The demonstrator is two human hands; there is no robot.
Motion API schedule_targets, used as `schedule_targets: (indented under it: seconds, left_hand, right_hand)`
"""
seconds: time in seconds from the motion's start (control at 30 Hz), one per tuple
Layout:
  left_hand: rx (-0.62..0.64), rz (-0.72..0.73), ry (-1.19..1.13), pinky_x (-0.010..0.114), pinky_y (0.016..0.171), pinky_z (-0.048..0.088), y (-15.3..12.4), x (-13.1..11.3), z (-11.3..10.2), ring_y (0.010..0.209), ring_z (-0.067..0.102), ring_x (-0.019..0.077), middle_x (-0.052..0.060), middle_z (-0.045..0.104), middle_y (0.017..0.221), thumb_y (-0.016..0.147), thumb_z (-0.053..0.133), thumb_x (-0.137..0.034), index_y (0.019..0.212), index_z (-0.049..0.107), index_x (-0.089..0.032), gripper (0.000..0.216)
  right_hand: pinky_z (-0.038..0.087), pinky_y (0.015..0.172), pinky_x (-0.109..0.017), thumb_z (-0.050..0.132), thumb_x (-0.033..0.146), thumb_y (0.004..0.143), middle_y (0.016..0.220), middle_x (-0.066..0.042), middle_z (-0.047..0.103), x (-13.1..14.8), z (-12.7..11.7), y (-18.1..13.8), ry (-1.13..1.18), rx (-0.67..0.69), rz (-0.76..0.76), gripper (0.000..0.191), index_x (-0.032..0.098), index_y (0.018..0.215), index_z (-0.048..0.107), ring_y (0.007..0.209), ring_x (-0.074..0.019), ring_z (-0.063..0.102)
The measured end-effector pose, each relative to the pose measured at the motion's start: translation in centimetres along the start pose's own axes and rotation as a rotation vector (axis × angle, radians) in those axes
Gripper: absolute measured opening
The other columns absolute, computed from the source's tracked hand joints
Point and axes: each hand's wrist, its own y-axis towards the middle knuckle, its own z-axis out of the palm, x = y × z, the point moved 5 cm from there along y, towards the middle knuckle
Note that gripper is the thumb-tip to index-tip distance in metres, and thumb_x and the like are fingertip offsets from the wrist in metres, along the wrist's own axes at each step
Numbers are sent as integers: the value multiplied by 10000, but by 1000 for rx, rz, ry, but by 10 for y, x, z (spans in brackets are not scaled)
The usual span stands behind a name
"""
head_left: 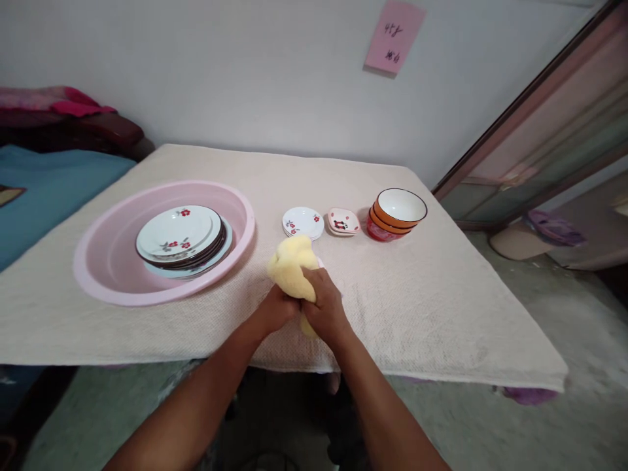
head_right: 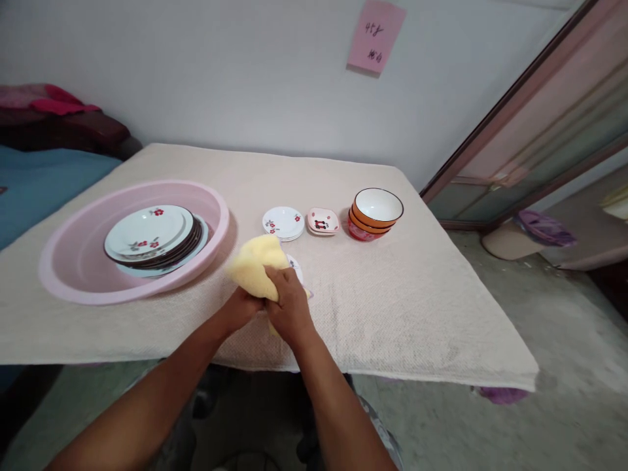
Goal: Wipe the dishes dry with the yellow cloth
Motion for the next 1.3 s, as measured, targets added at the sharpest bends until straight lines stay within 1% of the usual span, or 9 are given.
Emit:
schedule_targets:
  seconds: [0.17, 0.3, 0.43, 0.6, 0.8, 1.0, 1.13, 1.23, 1.3]
  left_hand:
    - [13, -62, 6, 273, 700, 465, -4, -6, 10, 796, 573, 167, 32, 630, 863, 614, 472, -25, 1050, 577, -143, 464]
    - [7, -46, -67, 239, 666, 447, -6, -15, 14, 753, 547, 136, 18, 608, 857, 616, 476, -27, 1075, 561, -147, 482]
    - [6, -111, -176, 258, 656, 463, -5, -7, 9, 765, 560, 151, 31, 612, 885, 600, 518, -28, 1102, 545, -157, 519]
    - [-67, -277, -466, 317, 714, 493, -6, 6, -3, 885, 584, 203, 49, 637, 979, 540, 643, -47, 1060, 587, -178, 540]
    - [-170, -325, -742, 281, 629, 488, -5, -1, -8, 708, 586, 154, 22, 660, 824, 607, 719, -243, 890, 632, -165, 306]
    - [-149, -301, -706, 267, 618, 487, -2, -7, -8, 661, 581, 141, 9, 643, 769, 592, 662, -188, 899, 616, -158, 312]
    - [-189, -266, -613, 262, 594, 472, 0, -8, -12, 639, 568, 142, 4, 618, 716, 658, 625, -244, 906, 606, -158, 264]
    - [-152, -332, -628, 265, 558, 460, 1, -3, -10, 601, 552, 139, 14, 602, 675, 727, 589, -345, 877, 611, -136, 258]
    - [-163, -361, -587, 252, 523, 444, 1, 1, -11, 557, 531, 123, 2, 591, 646, 714, 612, -332, 832, 609, -136, 229]
  right_hand:
    - [471, 786, -378, 459, 115, 766, 937, -84, 503, -29, -16, 6, -293, -153, 187, 502, 223, 1250, 536, 893, -238, 527]
    - [473, 781, -371, 465, 119, 749, 922, -82, 519, -41, -20, 12, -295, -181, 285, 514, 215, 1248, 535, 861, -235, 537]
    - [464, 775, -351, 500, 134, 747, 942, -72, 537, -28, -9, 14, -182, -97, 157, 515, 237, 1251, 526, 881, -228, 536]
    - [435, 791, -346, 543, 125, 759, 946, -67, 542, -3, 0, 10, -120, 66, -37, 427, 227, 1172, 578, 901, -219, 517]
    - [405, 766, -322, 507, 96, 781, 916, -55, 537, 4, -2, 5, -121, 158, -81, 248, 209, 959, 636, 886, -202, 490]
    - [390, 703, -295, 485, 101, 774, 856, -42, 520, -4, -8, -1, -151, 172, -45, 141, 200, 770, 585, 836, -187, 476]
    - [401, 710, -303, 480, 125, 780, 847, -40, 527, -5, -11, -2, -159, 183, -59, 148, 214, 779, 598, 828, -187, 482]
    - [403, 748, -319, 496, 139, 774, 895, -43, 553, -2, -10, -4, -166, 204, -83, 164, 224, 826, 627, 859, -193, 490]
    - [395, 765, -331, 506, 154, 771, 924, -45, 563, -1, -7, -6, -203, 228, -95, 157, 223, 828, 635, 876, -201, 489]
